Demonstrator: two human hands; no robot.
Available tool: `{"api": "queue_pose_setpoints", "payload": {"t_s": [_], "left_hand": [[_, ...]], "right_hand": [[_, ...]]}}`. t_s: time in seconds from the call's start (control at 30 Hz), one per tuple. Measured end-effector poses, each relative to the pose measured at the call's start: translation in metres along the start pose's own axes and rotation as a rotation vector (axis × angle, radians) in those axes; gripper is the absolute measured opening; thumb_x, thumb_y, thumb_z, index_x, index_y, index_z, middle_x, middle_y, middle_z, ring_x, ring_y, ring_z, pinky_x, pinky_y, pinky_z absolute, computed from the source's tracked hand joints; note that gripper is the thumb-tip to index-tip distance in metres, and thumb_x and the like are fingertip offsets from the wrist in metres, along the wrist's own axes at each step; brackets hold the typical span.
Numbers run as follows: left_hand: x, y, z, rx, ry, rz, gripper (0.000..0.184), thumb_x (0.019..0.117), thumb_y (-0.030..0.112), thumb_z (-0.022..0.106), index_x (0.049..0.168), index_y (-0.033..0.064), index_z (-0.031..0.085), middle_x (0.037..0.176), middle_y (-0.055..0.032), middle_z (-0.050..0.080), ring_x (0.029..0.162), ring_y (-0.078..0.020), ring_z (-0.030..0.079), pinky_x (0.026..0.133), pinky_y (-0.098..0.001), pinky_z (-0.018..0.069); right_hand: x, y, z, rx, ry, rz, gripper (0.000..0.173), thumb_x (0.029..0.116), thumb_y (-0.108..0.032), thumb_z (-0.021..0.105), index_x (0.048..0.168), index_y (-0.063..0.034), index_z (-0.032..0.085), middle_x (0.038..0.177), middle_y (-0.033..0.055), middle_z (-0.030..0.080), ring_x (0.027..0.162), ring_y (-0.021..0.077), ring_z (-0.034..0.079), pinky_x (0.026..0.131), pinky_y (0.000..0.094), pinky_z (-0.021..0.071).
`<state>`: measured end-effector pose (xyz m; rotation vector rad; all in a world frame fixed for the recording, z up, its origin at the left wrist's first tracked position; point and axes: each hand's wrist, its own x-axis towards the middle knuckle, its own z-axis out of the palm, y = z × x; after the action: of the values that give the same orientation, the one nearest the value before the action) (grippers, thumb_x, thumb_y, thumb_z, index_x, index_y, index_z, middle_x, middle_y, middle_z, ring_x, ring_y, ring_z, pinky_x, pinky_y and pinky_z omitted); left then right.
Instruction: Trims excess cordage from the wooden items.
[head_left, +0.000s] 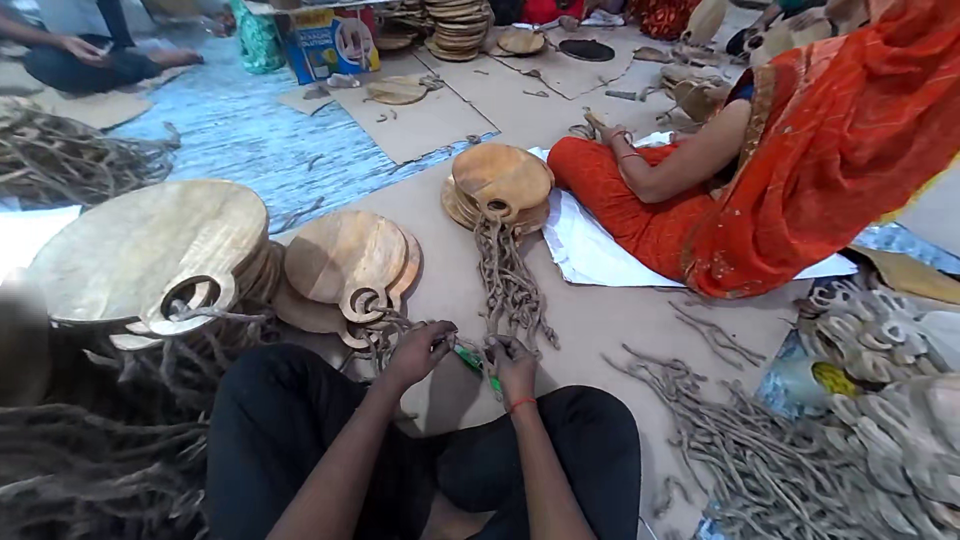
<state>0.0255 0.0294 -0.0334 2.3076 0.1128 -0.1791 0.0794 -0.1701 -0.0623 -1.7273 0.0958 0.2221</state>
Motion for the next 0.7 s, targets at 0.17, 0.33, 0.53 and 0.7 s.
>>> {"api": "queue_pose_setpoints", "payload": {"t_s": [0.17,0.33,0.53,0.7], "left_hand": [[0.0,-0.006,0.001,-0.045,0.027,-0.012,0.033,0.1028,0.024,0.06,0.133,0.011,0.061,0.115,-0.0116,0.071,0.113,-0.0306,0.064,0.103,-0.0526,0.0489],[-0.001,-0.001,0.004,-0.007,-0.01,0.006,0.032,0.1014,0.027,0.062,0.129,0.0111,0.062,0.108,-0.0109,0.071,0.107,-0.0288,0.066,0.101,-0.0511,0.0492],[0.001,-0.001,0.006,-0.074,-0.014,0.027,0.025,0.1005,0.015,0.061,0.12,0.0007,0.062,0.11,-0.0148,0.07,0.103,-0.0257,0.069,0.097,-0.0457,0.0541],[0.002,0.003,0.003,0.029,-0.056,-0.007,0.035,0.1008,0.015,0.057,0.135,0.0101,0.062,0.139,-0.0185,0.059,0.121,-0.0317,0.062,0.102,-0.0499,0.0515]], "right_hand": [[0.004,-0.003,-0.012,-0.173,0.073,-0.149,0.023,0.0967,-0.002,0.066,0.119,0.003,0.067,0.114,0.0164,0.071,0.102,0.024,0.07,0.094,0.0414,0.0574],[-0.012,-0.001,0.012,-0.297,-0.308,-0.285,0.044,0.0946,-0.02,0.072,0.135,-0.0056,0.064,0.133,0.0146,0.065,0.12,0.024,0.065,0.105,0.0418,0.0525],[-0.01,-0.002,0.013,-0.161,-0.274,-0.115,0.025,0.1063,-0.015,0.054,0.108,0.0008,0.073,0.09,0.0085,0.075,0.081,0.0134,0.073,0.082,0.0327,0.0617],[-0.002,-0.004,0.003,0.182,-0.031,0.19,0.039,0.1129,-0.021,0.039,0.114,0.0084,0.065,0.099,0.02,0.073,0.082,0.0246,0.074,0.074,0.0383,0.0628]]}}
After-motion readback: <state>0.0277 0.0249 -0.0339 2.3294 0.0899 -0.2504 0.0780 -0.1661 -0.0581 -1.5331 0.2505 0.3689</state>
